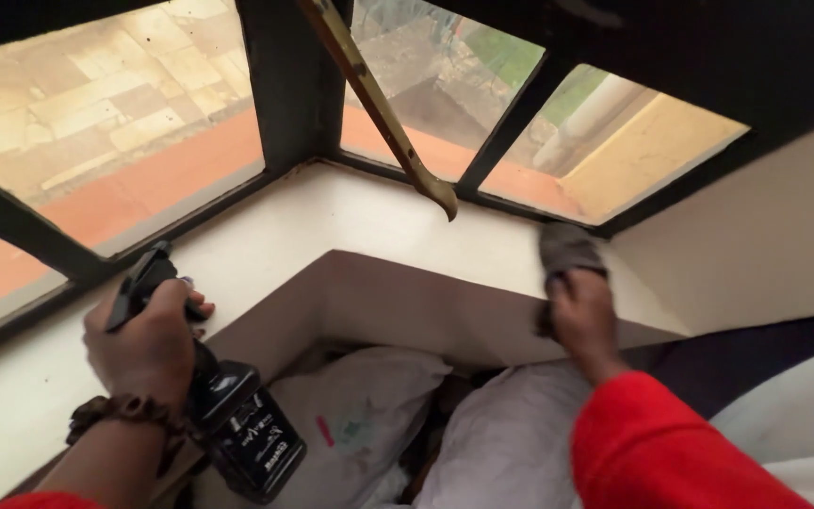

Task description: Cleaning a window sill using a spray bottle and a cloth.

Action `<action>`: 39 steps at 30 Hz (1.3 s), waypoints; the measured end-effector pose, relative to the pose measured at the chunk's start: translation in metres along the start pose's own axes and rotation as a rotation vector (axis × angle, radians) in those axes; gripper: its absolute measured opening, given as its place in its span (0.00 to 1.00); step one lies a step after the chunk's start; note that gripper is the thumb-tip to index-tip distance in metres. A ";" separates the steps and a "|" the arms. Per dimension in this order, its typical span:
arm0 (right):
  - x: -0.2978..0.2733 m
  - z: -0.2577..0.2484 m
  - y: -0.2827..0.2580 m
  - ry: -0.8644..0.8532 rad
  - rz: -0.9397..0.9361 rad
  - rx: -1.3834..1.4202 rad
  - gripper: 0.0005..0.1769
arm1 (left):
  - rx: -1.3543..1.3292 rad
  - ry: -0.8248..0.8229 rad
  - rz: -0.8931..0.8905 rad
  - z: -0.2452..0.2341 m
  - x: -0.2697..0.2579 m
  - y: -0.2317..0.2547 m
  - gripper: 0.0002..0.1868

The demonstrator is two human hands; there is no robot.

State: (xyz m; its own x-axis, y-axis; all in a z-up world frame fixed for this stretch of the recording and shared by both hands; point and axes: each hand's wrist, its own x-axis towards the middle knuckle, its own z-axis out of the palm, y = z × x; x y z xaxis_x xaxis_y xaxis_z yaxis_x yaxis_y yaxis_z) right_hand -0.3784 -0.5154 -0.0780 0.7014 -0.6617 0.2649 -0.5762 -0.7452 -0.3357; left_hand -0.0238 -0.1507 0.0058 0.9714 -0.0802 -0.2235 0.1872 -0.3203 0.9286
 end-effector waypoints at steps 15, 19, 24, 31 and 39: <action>0.036 -0.065 0.026 -0.245 -0.033 0.117 0.23 | -0.162 -0.522 0.051 0.117 -0.004 0.029 0.10; -0.005 -0.075 0.095 -0.121 -0.098 -0.071 0.23 | -0.251 -0.583 0.055 0.111 0.010 0.013 0.09; -0.038 -0.058 0.099 -0.022 0.060 -0.128 0.21 | -0.324 -0.617 0.021 0.106 0.017 0.005 0.09; -0.022 -0.036 0.021 0.099 0.132 -0.212 0.16 | -0.319 -0.593 -0.034 0.114 0.014 0.012 0.10; 0.032 0.028 -0.126 0.196 0.041 -0.190 0.14 | -0.206 -0.447 -0.114 0.116 -0.001 0.037 0.09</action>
State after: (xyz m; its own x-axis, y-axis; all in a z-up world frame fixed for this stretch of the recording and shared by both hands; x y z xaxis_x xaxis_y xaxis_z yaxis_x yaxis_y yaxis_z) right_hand -0.2717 -0.4411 -0.0524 0.5920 -0.6812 0.4306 -0.6839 -0.7073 -0.1786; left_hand -0.0348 -0.2721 0.0062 0.7939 -0.4663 -0.3903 0.3576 -0.1611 0.9199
